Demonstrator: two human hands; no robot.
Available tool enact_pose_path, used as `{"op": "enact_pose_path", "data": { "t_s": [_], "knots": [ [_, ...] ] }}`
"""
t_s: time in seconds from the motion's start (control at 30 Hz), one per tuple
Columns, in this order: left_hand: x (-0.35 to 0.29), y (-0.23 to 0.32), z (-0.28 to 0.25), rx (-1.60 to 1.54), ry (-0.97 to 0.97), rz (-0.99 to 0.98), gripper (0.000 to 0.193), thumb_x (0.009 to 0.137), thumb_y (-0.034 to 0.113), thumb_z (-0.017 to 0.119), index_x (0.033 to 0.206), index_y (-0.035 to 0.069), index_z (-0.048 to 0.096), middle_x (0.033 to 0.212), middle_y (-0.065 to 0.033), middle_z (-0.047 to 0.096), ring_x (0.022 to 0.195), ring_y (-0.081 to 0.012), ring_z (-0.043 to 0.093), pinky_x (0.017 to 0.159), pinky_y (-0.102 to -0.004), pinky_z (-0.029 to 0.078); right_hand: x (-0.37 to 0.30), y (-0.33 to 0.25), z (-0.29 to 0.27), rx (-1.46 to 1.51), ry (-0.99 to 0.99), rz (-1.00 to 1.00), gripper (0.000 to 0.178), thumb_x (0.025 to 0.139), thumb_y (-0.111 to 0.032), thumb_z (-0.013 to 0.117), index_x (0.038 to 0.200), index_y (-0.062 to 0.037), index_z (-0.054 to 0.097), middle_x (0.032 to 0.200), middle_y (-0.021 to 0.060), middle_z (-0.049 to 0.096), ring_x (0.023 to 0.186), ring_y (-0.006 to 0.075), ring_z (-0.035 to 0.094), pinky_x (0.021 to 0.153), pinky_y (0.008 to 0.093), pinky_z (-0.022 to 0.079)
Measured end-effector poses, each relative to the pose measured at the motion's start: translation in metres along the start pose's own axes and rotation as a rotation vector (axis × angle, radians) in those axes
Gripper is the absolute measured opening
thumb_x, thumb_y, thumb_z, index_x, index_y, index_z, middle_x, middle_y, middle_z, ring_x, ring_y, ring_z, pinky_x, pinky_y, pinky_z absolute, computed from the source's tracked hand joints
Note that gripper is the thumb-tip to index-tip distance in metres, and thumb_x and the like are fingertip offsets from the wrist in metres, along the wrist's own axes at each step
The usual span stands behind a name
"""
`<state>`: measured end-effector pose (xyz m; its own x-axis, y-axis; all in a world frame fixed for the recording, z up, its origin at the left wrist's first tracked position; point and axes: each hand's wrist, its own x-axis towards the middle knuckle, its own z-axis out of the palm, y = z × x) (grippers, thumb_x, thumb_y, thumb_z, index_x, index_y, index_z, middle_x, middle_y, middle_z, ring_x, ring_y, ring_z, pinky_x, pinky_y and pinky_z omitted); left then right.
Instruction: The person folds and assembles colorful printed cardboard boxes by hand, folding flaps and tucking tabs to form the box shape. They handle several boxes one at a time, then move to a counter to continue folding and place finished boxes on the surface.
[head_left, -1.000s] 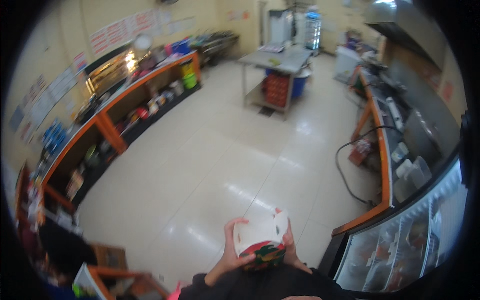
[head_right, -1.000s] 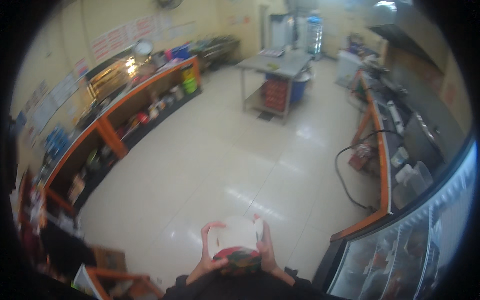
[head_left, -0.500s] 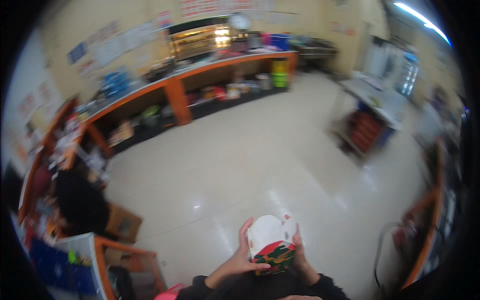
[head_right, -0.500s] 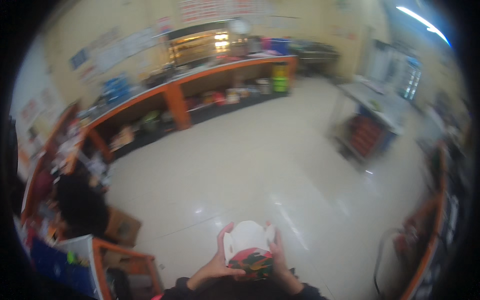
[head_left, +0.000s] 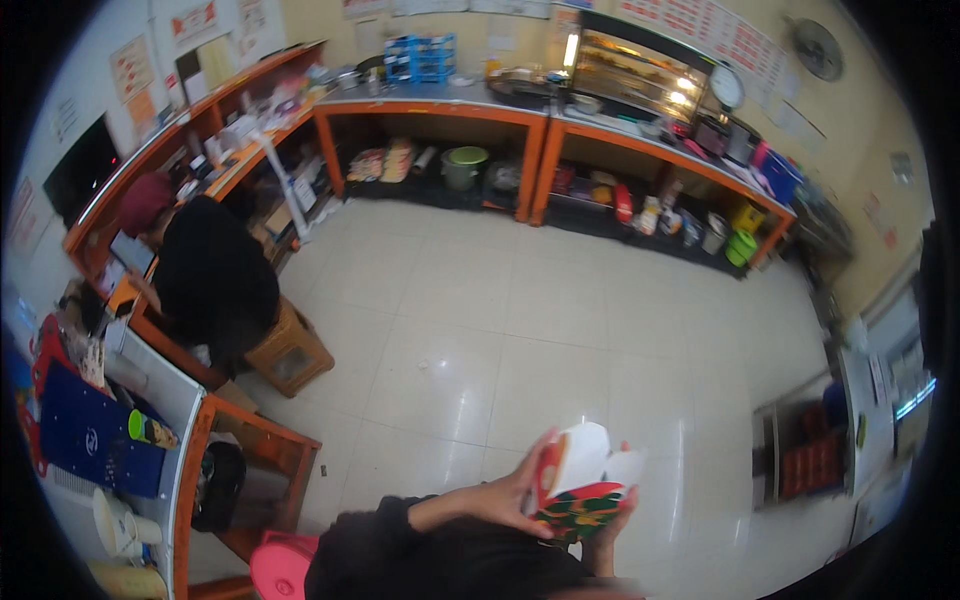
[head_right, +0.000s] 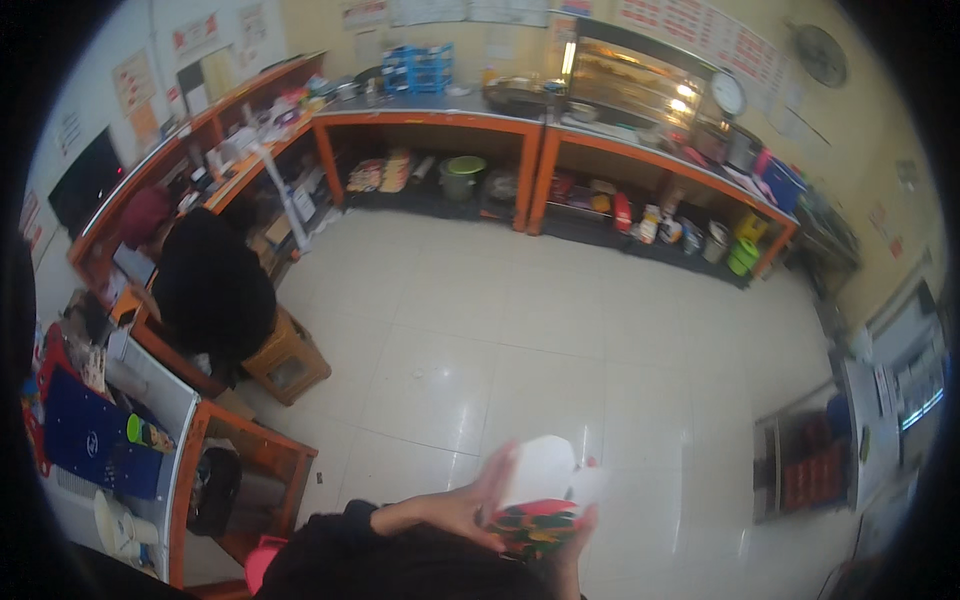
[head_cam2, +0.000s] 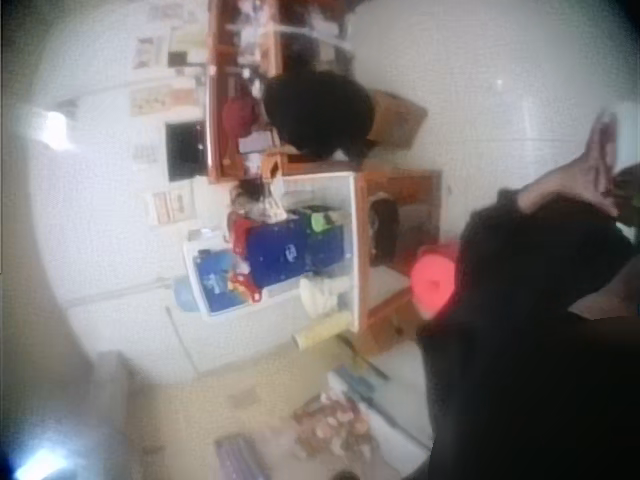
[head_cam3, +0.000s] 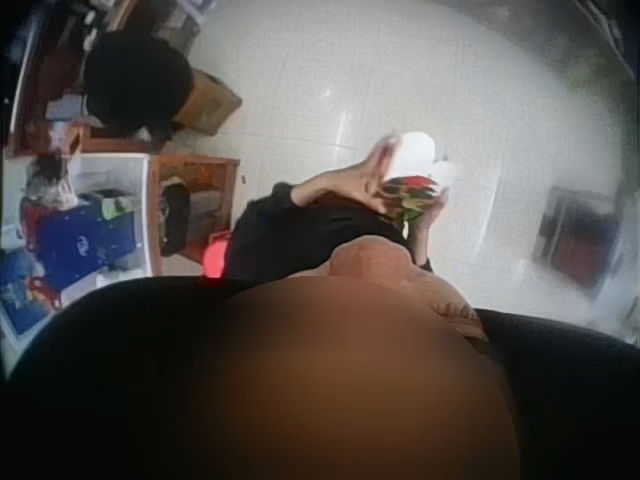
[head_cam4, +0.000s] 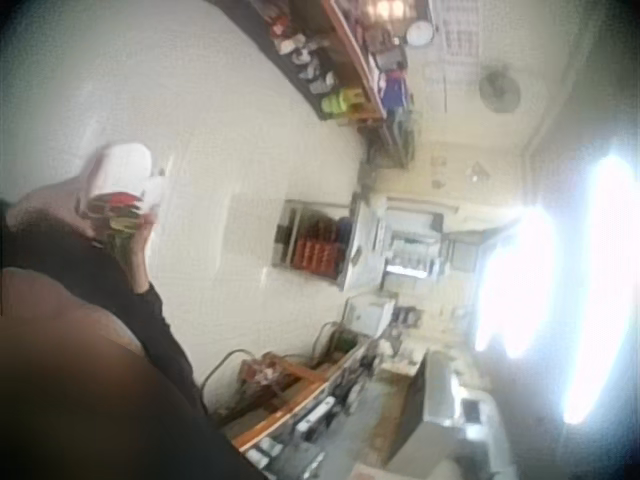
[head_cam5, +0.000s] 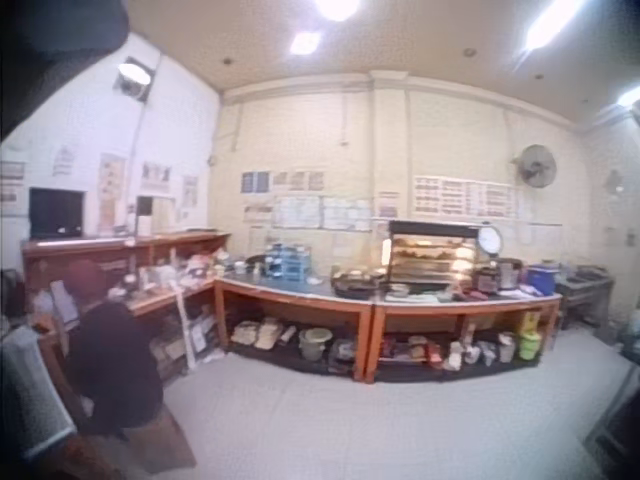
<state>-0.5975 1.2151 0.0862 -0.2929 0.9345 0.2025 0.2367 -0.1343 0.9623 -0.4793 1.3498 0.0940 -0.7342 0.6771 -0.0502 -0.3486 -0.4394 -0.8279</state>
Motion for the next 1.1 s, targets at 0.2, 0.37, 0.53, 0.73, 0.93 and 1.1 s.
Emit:
{"op": "enact_pose_path", "data": {
  "t_s": [0.2,0.37,0.53,0.73,0.93,1.1],
  "knots": [
    [0.087,-0.044,-0.057,-0.267,0.015,-0.108,0.112,0.077,0.034,0.072,0.141,0.001,-0.013,0.149,-0.0199,-0.004,0.139,-0.0262,0.000,0.112,-0.0364,0.011,0.119,0.011,0.012,0.152,0.037,0.180,0.059,0.093,-0.047,0.030,0.135,-0.0055,0.035,0.128,0.0118,0.045,0.117,0.0263,0.047,0.094,0.0407,0.041],
    [0.114,-0.070,-0.178,-0.176,0.382,-0.196,0.112,0.075,0.029,0.074,0.142,0.004,-0.012,0.148,-0.0187,0.000,0.138,-0.0273,0.005,0.111,-0.0383,0.015,0.263,0.079,0.085,-0.003,-0.263,0.323,0.068,0.091,-0.052,0.030,0.140,-0.0062,0.024,0.130,0.0122,0.043,0.119,0.0266,0.045,0.098,0.0404,0.039],
    [0.085,-0.076,-0.302,-0.215,0.881,-0.188,0.117,0.071,0.022,0.077,0.141,0.006,-0.016,0.146,-0.0175,0.007,0.137,-0.0272,0.008,0.110,-0.0389,0.016,0.368,0.146,0.241,-0.142,-0.793,0.400,0.081,0.085,-0.056,0.044,0.141,-0.0037,0.020,0.136,0.0136,0.037,0.126,0.0254,0.037,0.105,0.0382,0.030],
    [0.079,-0.125,-0.459,-0.462,0.744,-0.322,0.108,0.071,0.019,0.078,0.142,0.000,0.000,0.144,-0.0159,0.018,0.135,-0.0248,0.018,0.109,-0.0383,0.020,0.448,0.229,0.387,-0.283,-0.931,0.187,0.090,0.080,-0.058,0.051,0.140,0.0007,0.020,0.139,0.0181,0.032,0.130,0.0271,0.031,0.108,0.0381,0.023],
    [0.169,-0.130,-0.599,-0.347,0.671,-0.040,0.119,0.069,0.018,0.079,0.141,0.003,-0.013,0.148,-0.0154,0.011,0.137,-0.0234,0.013,0.109,-0.0377,0.020,0.550,0.256,0.404,-0.262,-0.479,0.167,0.088,0.085,-0.064,0.041,0.141,-0.0012,0.017,0.139,0.0153,0.032,0.130,0.0278,0.030,0.108,0.0396,0.023],
    [0.207,-0.166,-0.705,-0.035,0.718,0.024,0.122,0.064,0.020,0.083,0.143,0.004,-0.009,0.147,-0.0166,0.011,0.137,-0.0250,0.012,0.111,-0.0387,0.015,0.640,0.264,0.451,-0.085,-0.404,0.171,0.091,0.082,-0.074,0.030,0.143,-0.0077,0.017,0.141,0.0155,0.030,0.129,0.0295,0.032,0.107,0.0431,0.025]
  ]
}}
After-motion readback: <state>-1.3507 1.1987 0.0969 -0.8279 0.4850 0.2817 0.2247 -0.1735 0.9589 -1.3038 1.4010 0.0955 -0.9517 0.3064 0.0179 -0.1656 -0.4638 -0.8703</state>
